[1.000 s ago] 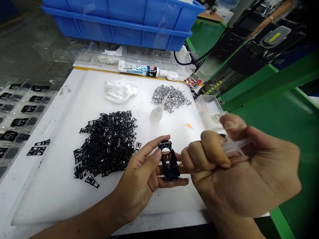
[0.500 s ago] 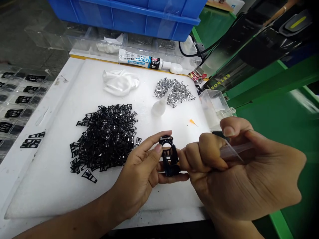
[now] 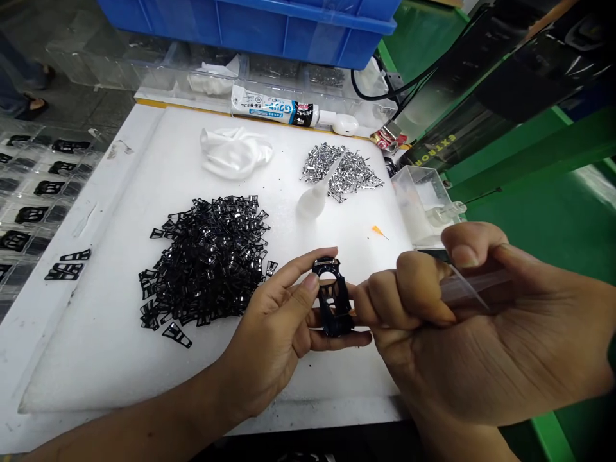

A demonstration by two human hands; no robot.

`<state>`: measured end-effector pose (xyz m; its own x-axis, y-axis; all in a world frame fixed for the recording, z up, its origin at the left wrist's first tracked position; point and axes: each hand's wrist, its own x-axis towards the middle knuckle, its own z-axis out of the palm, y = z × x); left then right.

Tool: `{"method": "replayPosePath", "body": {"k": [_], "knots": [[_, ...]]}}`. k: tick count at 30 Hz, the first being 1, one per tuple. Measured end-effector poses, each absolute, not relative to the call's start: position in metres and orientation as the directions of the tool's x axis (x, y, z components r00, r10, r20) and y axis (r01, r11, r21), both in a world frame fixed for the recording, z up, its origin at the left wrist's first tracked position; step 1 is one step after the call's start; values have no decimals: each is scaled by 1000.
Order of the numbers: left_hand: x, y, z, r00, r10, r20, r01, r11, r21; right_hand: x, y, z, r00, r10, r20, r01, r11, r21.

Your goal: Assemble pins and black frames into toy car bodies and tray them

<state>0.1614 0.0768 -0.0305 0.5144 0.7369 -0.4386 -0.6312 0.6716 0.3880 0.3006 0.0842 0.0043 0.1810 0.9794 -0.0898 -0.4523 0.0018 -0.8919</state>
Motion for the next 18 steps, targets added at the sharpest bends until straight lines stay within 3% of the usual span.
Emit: {"method": "replayPosePath", "body": {"k": [11,18], "knots": [[163,77,-29,504,742,-443,-630,666,399,303,85,4,146,987,-73,-436,-2,-900],[162,78,-29,508,734,-451,-624,674,395,299,82,9,215,973,-84,-448,22,-894]]}}
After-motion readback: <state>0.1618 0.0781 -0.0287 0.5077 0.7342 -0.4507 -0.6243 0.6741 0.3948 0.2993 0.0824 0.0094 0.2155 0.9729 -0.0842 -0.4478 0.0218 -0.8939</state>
